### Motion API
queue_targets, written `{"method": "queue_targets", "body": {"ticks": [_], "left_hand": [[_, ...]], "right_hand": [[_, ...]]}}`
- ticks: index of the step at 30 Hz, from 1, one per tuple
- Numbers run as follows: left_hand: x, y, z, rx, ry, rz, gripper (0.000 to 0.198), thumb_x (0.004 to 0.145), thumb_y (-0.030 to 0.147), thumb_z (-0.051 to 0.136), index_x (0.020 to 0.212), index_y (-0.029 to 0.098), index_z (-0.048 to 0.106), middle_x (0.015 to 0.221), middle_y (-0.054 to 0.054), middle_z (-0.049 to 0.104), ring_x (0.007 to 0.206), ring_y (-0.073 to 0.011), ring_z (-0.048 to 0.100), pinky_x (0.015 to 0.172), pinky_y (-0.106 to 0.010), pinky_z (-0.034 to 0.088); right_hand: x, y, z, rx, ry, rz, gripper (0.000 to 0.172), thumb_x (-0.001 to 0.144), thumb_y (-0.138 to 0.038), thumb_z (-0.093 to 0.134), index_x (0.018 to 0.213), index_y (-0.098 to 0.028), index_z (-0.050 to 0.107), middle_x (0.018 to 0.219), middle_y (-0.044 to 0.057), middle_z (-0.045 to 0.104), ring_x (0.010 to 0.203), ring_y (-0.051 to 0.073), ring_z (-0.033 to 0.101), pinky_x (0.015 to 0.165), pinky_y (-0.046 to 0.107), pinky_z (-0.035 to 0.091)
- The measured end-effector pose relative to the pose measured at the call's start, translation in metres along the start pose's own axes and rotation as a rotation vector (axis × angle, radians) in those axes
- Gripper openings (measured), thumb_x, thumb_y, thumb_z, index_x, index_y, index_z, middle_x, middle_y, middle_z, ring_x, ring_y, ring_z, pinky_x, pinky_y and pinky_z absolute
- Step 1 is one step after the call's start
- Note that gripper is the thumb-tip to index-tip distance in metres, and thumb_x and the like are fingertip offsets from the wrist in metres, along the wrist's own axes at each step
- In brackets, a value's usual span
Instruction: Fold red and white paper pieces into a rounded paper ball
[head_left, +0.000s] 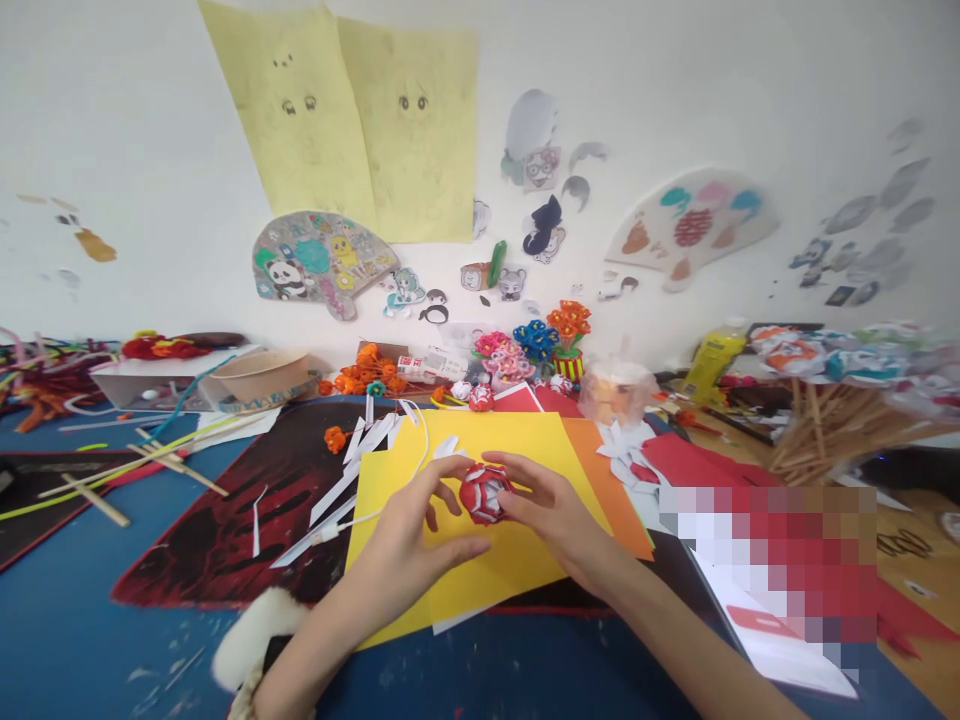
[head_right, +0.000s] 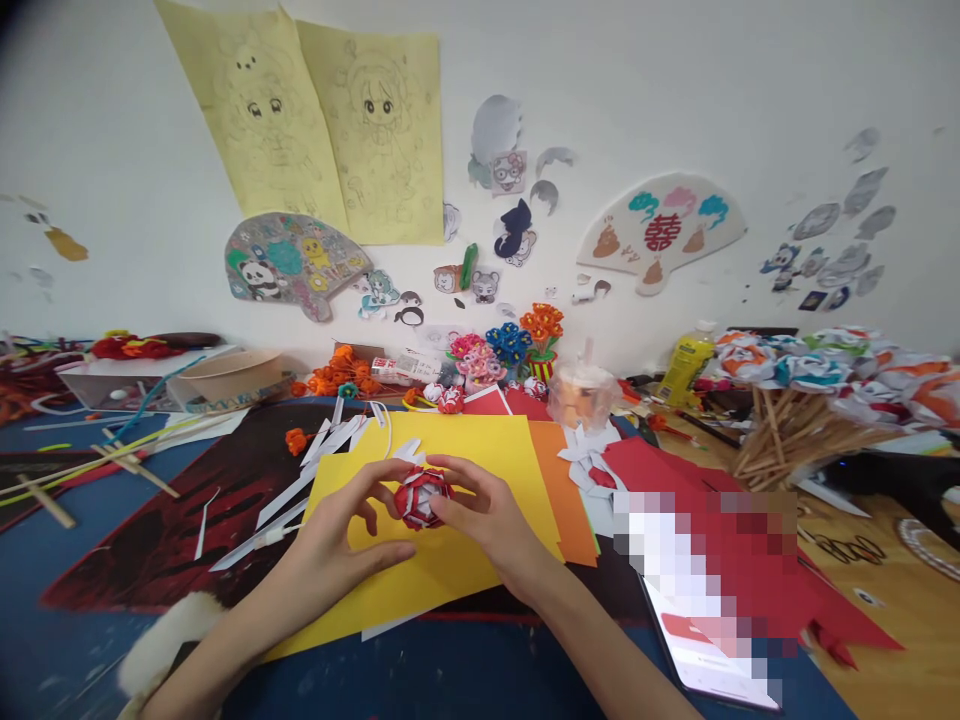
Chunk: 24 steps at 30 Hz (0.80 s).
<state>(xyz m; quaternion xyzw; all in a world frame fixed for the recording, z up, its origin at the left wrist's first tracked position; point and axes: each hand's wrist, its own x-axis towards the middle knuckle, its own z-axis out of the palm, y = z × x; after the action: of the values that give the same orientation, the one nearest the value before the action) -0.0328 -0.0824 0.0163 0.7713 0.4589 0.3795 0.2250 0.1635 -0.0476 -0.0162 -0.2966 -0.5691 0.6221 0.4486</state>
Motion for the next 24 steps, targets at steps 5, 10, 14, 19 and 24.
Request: {"method": "queue_targets", "body": {"ticks": [5, 10, 14, 19, 24], "left_hand": [[0.001, 0.0, 0.006, -0.094, 0.014, -0.072, 0.03, 0.091, 0.039, 0.056, 0.117, 0.023, 0.053, 0.114, -0.008, 0.066, 0.079, -0.0159, 0.066, 0.059, -0.027, 0.052], [0.0, -0.002, 0.016, -0.116, 0.068, -0.142, 0.029, 0.088, 0.035, 0.06, 0.113, 0.022, 0.052, 0.103, -0.007, 0.067, 0.074, -0.0152, 0.066, 0.055, -0.024, 0.051], [0.0, -0.003, 0.017, -0.128, 0.045, -0.143, 0.026, 0.089, 0.032, 0.058, 0.112, 0.022, 0.053, 0.101, -0.006, 0.069, 0.073, -0.0145, 0.066, 0.055, -0.024, 0.051], [0.001, -0.005, 0.018, -0.08, 0.063, -0.095, 0.028, 0.089, 0.034, 0.058, 0.114, 0.021, 0.053, 0.101, -0.007, 0.07, 0.07, -0.0149, 0.066, 0.053, -0.024, 0.051], [0.003, -0.003, 0.018, -0.019, 0.055, -0.07, 0.028, 0.089, 0.032, 0.057, 0.114, 0.021, 0.054, 0.1, -0.006, 0.071, 0.069, -0.0147, 0.066, 0.053, -0.024, 0.052]], "right_hand": [[0.001, 0.002, 0.001, -0.129, 0.018, -0.039, 0.042, 0.078, -0.039, 0.075, 0.116, -0.026, 0.064, 0.122, 0.008, 0.065, 0.102, 0.023, 0.066, 0.086, 0.037, 0.055], [0.001, 0.005, 0.002, -0.225, 0.038, -0.095, 0.037, 0.077, -0.034, 0.074, 0.112, -0.025, 0.065, 0.12, 0.007, 0.066, 0.098, 0.022, 0.066, 0.083, 0.036, 0.057], [0.001, 0.005, 0.005, -0.26, 0.068, -0.103, 0.036, 0.077, -0.031, 0.073, 0.112, -0.024, 0.065, 0.116, 0.006, 0.067, 0.091, 0.02, 0.067, 0.081, 0.036, 0.057], [0.002, 0.005, 0.007, -0.265, 0.077, -0.11, 0.04, 0.074, -0.03, 0.075, 0.112, -0.025, 0.063, 0.115, 0.005, 0.067, 0.094, 0.02, 0.067, 0.079, 0.034, 0.057], [0.001, 0.004, 0.008, -0.302, 0.108, -0.134, 0.038, 0.073, -0.021, 0.072, 0.11, -0.024, 0.063, 0.111, 0.004, 0.068, 0.091, 0.018, 0.067, 0.08, 0.033, 0.057]]}}
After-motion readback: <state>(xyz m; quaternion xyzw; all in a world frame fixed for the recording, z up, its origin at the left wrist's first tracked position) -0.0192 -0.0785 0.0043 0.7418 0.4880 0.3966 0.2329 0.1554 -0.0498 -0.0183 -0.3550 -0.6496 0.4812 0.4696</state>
